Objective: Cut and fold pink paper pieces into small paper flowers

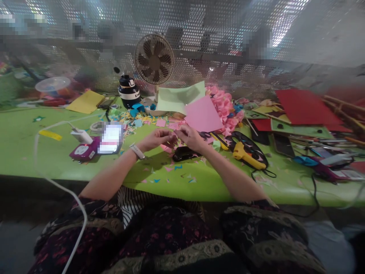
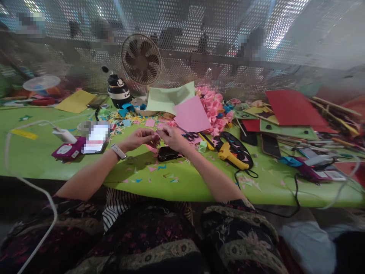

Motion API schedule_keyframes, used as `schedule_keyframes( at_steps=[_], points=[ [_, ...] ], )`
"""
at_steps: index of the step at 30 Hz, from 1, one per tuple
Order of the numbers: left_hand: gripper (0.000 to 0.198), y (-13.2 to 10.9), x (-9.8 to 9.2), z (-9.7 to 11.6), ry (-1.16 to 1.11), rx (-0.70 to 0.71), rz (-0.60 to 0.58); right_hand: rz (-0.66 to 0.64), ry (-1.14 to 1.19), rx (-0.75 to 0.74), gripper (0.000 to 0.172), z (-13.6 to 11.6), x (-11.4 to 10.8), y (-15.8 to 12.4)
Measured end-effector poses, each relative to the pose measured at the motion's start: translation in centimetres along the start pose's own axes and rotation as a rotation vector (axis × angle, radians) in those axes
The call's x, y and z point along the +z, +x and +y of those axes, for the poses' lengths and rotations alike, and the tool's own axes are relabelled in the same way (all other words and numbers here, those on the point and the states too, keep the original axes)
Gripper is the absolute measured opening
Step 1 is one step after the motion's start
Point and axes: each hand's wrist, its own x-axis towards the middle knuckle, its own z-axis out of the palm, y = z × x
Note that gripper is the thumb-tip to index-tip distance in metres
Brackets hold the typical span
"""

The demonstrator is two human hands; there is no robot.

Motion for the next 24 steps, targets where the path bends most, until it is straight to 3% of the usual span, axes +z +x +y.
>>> schedule_keyframes(
  at_steps=[6,16,21,24],
  points=[
    [0.021,-0.71,-0.6,0.89,-0.001,-0.018,-0.068,-0.187,0.281,0.177,0.031,-0.61,-0.31,-0.32],
    [0.033,-0.12,-0.04,0.37,0.075,0.017,0.061,-0.007,0.142,0.091,0.02,-0.66,0.11,-0.1],
    [0.037,-0.31,-0.29,0.68,0.101,0.001,-0.044,-0.119,0.126,0.098,0.017,-0.35,-0.36,-0.1],
    [0.036,-0.29,-0.18,0.68,0.084,0.005,-0.027,-0.115,0.119,0.067,0.017,-0.31,-0.37,-0.1]
  ],
)
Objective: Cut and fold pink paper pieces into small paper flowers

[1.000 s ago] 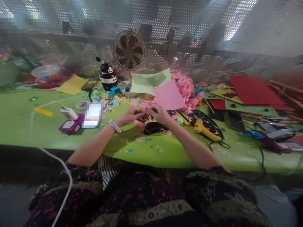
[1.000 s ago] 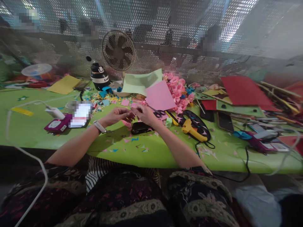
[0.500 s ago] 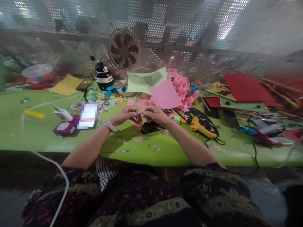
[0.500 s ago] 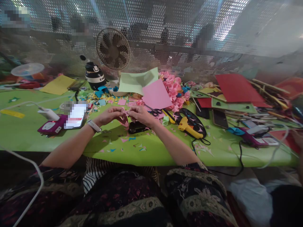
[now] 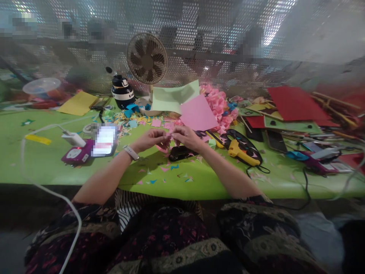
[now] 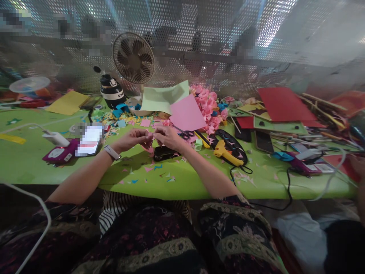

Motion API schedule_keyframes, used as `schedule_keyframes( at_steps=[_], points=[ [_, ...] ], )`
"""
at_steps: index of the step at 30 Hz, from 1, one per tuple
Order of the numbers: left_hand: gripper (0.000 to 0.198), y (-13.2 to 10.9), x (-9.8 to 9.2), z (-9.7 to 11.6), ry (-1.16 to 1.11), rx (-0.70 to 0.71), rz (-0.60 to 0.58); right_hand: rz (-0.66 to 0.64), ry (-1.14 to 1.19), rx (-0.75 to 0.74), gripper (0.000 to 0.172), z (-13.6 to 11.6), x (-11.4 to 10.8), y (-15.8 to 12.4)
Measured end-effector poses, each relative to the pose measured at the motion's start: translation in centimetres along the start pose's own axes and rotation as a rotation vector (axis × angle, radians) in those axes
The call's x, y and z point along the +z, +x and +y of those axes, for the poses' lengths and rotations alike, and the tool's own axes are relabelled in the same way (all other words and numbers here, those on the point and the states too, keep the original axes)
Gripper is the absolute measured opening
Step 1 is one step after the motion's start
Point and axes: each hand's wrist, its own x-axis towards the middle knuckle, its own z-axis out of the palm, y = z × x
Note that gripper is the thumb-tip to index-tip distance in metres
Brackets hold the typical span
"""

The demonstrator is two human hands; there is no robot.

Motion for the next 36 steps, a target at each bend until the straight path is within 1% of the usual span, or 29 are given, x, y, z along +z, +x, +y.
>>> schedule_keyframes(
  at_steps=[3,6,8,10,11,12,13,14,15,17,18,20,22,25,27,32,36],
  points=[
    [0.033,0.2,0.2,-0.2,-0.021,0.006,0.095,0.058,-0.021,-0.021,0.018,0.0,0.3,0.0],
    [0.03,0.4,0.2,-0.5,-0.011,0.004,0.163,0.07,-0.027,-0.023,0.018,0.0,0.0,0.2],
    [0.027,0.5,0.0,-0.6,0.001,0.005,0.193,0.103,-0.032,0.02,0.018,0.2,-1.0,0.3],
    [0.025,0.6,-0.2,-0.7,-0.004,0.005,0.235,0.214,-0.114,0.1,0.018,0.5,-2.7,0.4],
    [0.024,0.7,-0.3,-0.8,-0.013,0.004,0.256,0.288,-0.229,0.143,0.018,0.8,-3.7,0.4],
    [0.024,0.7,-0.4,-0.8,-0.023,0.003,0.274,0.328,-0.403,0.2,0.017,1.1,-4.7,0.4],
    [0.025,0.7,-0.4,-0.9,-0.034,0.001,0.288,0.327,-0.607,0.274,0.015,1.4,-5.7,0.3],
    [0.025,0.7,-0.5,-0.9,-0.044,0.0,0.296,0.282,-0.784,0.366,0.014,1.7,-6.5,0.3],
    [0.025,0.7,-0.4,-0.9,-0.052,0.001,0.303,0.206,-0.913,0.472,0.017,2.0,-7.2,0.2],
    [0.025,0.7,-0.3,-1.0,-0.068,0.009,0.317,0.046,-1.06,0.646,0.028,2.5,-7.9,0.0],
    [0.024,0.7,-0.2,-1.0,-0.075,0.013,0.322,-0.014,-1.09,0.702,0.033,2.7,-7.9,-0.1],
    [0.023,0.8,-0.1,-1.1,-0.083,0.013,0.327,-0.068,-1.114,0.753,0.04,2.9,-7.9,-0.1],
    [0.023,0.8,-0.1,-1.1,-0.084,0.004,0.329,-0.074,-1.12,0.77,0.044,3.1,-7.7,0.0],
    [0.022,0.9,-0.1,-1.2,-0.085,-0.006,0.329,-0.089,-1.104,0.785,0.046,3.2,-7.9,0.1],
    [0.021,1.0,0.0,-1.3,-0.093,-0.008,0.324,-0.101,-1.086,0.777,0.043,3.2,-8.2,0.1],
    [0.019,1.0,-0.1,-1.5,-0.091,0.001,0.332,-0.11,-1.006,0.725,0.025,2.7,-9.6,-0.4],
    [0.019,1.2,-0.1,-1.7,-0.104,0.011,0.353,-0.012,-0.842,0.681,0.019,1.5,-10.9,-1.0]
  ],
)
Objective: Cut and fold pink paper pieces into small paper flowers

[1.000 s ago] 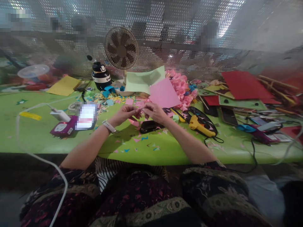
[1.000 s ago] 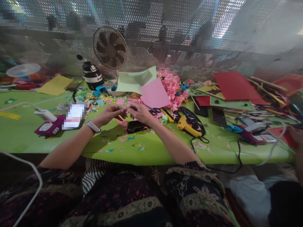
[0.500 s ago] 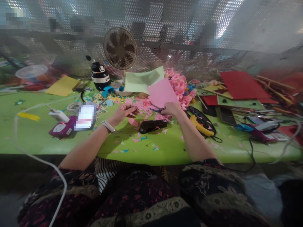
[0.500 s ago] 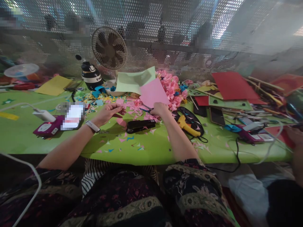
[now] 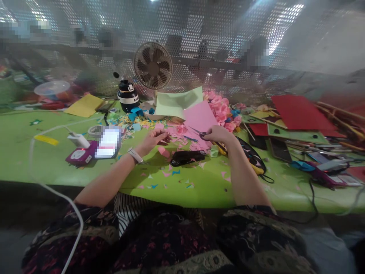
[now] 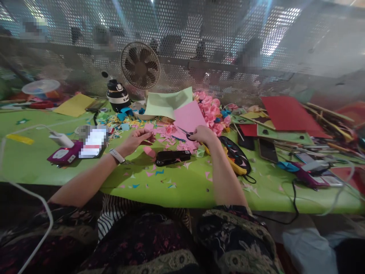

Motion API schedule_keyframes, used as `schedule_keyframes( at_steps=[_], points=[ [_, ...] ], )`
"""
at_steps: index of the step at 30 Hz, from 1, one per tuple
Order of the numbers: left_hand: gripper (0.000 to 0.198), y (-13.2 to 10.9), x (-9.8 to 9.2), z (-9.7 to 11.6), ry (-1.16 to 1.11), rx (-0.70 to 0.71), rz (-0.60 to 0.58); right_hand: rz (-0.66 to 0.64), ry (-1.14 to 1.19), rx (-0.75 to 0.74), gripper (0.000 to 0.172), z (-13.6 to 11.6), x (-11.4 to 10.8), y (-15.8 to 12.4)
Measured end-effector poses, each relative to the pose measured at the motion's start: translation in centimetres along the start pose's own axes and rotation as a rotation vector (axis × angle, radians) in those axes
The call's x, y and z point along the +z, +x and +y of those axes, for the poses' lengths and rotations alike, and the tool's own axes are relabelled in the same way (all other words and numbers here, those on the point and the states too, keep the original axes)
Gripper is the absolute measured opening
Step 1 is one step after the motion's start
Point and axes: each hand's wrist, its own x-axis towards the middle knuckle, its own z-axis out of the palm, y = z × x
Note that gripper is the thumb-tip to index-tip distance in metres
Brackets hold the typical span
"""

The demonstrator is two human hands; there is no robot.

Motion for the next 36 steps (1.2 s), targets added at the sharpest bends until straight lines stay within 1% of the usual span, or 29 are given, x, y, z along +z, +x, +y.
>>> schedule_keyframes(
  at_steps=[2,4,7,9,11,14,16,22,28,36],
  points=[
    [0.022,0.1,0.1,-0.1,-0.016,0.007,0.003,-0.011,0.208,-0.018,0.013,-0.3,-0.5,-0.6],
    [0.025,0.2,0.1,-0.3,-0.046,0.017,0.02,-0.066,0.465,-0.047,0.005,-1.1,-0.7,-1.3],
    [0.032,0.2,0.2,-0.4,-0.121,0.04,0.077,-0.162,0.766,-0.153,0.011,-3.2,0.1,-2.1],
    [0.036,0.2,0.2,-0.3,-0.167,0.047,0.122,-0.207,0.886,-0.202,0.017,-4.6,1.1,-2.4],
    [0.04,0.1,0.2,-0.1,-0.2,0.045,0.167,-0.212,0.958,-0.225,0.028,-5.8,2.0,-2.6],
    [0.041,0.0,0.3,0.3,-0.235,0.05,0.23,-0.179,0.967,-0.228,0.047,-6.8,3.0,-2.8],
    [0.039,0.0,0.4,0.5,-0.256,0.064,0.264,-0.163,0.919,-0.258,0.052,-7.2,3.3,-2.9],
    [0.034,-0.1,0.6,0.6,-0.271,0.104,0.29,-0.166,0.716,-0.376,0.049,-7.6,3.9,-3.1],
    [0.044,-0.6,1.1,1.0,-0.216,0.09,0.215,-0.158,0.708,-0.388,0.049,-7.7,4.0,-3.1],
    [0.044,-0.6,1.0,1.0,-0.161,0.103,0.179,-0.145,0.623,-0.419,0.051,-7.9,3.3,-3.6]
  ],
)
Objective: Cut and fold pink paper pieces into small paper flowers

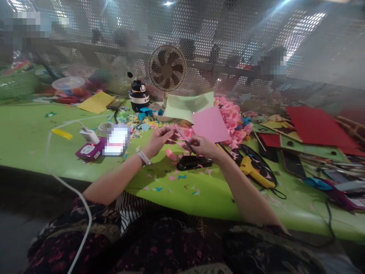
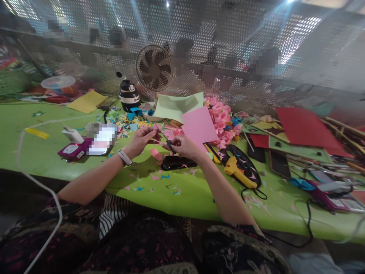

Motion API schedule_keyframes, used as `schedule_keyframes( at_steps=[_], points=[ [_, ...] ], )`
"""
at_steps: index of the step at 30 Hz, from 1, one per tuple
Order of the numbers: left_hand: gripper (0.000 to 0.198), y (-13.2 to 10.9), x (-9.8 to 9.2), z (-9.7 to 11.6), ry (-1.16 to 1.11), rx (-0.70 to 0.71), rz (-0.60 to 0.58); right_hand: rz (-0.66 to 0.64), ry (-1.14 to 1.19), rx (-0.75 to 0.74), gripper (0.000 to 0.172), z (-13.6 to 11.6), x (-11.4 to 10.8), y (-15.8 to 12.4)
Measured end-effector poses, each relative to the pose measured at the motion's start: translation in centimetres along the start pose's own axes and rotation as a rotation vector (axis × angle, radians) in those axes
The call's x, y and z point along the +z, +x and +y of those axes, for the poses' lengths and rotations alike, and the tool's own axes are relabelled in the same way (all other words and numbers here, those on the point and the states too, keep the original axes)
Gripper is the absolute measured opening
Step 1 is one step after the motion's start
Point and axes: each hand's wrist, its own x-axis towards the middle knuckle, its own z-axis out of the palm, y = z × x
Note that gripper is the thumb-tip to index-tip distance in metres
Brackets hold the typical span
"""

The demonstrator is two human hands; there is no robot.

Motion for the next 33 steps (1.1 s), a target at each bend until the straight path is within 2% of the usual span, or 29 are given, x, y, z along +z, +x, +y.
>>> schedule_keyframes(
  at_steps=[8,14,33],
  points=[
    [0.047,0.15,-0.24,-0.08,-0.025,-0.006,-0.045,-0.022,0.101,-0.004,0.049,0.63,-0.29,0.03],
    [0.05,-0.01,-0.06,0.22,-0.063,-0.009,-0.035,-0.032,0.14,-0.01,0.047,0.49,-0.6,-0.1],
    [0.045,-0.14,0.07,0.08,-0.053,0.0,-0.06,-0.005,0.077,-0.018,0.05,0.78,-0.31,0.18]
  ],
)
